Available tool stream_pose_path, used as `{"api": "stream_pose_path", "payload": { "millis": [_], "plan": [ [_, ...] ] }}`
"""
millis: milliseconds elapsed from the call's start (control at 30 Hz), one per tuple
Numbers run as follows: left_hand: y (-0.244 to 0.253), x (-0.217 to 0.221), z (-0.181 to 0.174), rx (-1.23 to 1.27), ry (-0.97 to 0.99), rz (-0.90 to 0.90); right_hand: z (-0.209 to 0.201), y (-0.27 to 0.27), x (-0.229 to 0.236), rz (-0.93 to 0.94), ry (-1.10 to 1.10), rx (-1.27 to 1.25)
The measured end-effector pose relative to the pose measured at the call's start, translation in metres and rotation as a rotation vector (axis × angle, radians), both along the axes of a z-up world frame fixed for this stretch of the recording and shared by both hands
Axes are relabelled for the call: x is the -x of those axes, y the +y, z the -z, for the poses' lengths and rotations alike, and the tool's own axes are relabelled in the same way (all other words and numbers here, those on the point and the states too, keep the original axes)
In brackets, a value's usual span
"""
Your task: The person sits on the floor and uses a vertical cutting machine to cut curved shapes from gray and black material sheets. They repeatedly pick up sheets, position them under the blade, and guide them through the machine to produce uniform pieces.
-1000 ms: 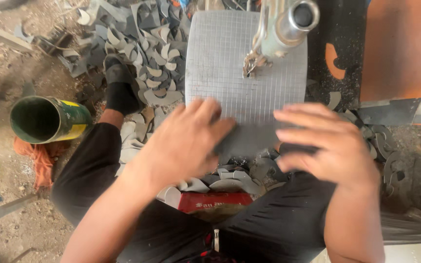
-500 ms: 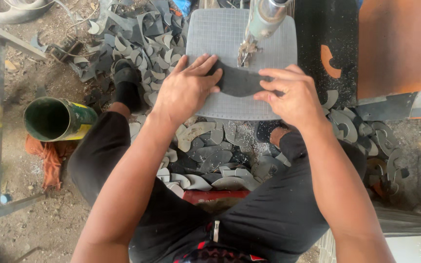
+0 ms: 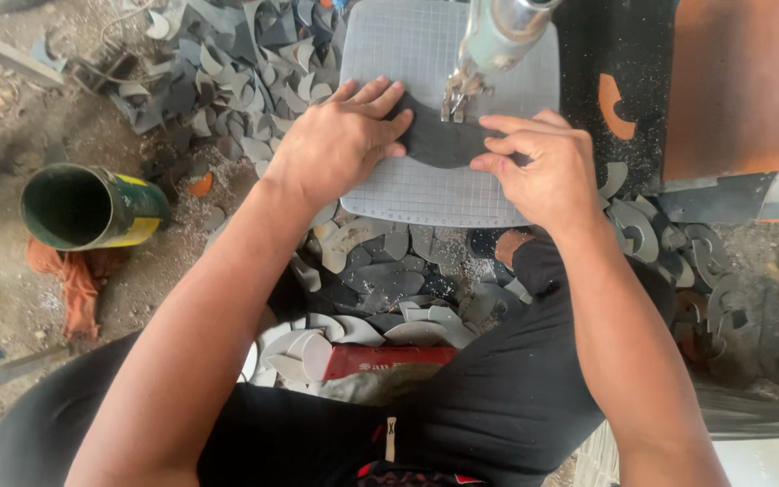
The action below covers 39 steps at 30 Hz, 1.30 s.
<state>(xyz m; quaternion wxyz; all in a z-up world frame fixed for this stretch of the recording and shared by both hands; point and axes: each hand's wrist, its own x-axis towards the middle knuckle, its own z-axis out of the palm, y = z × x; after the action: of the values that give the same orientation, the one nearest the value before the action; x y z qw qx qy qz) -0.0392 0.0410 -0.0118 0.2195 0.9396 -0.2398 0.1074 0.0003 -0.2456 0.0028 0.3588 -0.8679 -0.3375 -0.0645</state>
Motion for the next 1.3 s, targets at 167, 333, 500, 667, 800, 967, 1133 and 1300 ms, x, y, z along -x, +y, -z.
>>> {"api": "stream_pose_path", "payload": {
  "millis": [167,333,500,667,800,967,1133,1300],
  "plan": [
    [-0.004,-0.001,-0.006,-0.024,-0.001,-0.041,-0.003,0.005,0.000,0.037,0.014,0.015],
    [-0.012,0.000,-0.011,-0.070,0.004,-0.111,-0.006,0.009,-0.004,0.057,0.090,0.000],
    [-0.024,0.005,-0.020,-0.146,0.063,-0.194,-0.009,0.005,-0.021,0.048,0.180,0.006],
    [-0.035,0.015,-0.023,-0.119,0.046,-0.274,-0.008,-0.001,-0.039,-0.021,0.132,0.065],
    [-0.043,0.018,-0.021,-0.095,0.023,-0.311,-0.011,-0.003,-0.052,-0.048,0.108,0.129],
    [-0.053,0.021,-0.020,-0.057,0.030,-0.311,-0.014,0.002,-0.060,0.031,0.077,0.130],
    [-0.065,0.024,-0.013,-0.035,-0.028,-0.317,-0.008,0.003,-0.080,-0.004,0.093,0.057],
    [-0.072,0.024,-0.009,-0.023,-0.045,-0.347,0.005,-0.006,-0.098,0.113,0.003,0.202]
  ]
}}
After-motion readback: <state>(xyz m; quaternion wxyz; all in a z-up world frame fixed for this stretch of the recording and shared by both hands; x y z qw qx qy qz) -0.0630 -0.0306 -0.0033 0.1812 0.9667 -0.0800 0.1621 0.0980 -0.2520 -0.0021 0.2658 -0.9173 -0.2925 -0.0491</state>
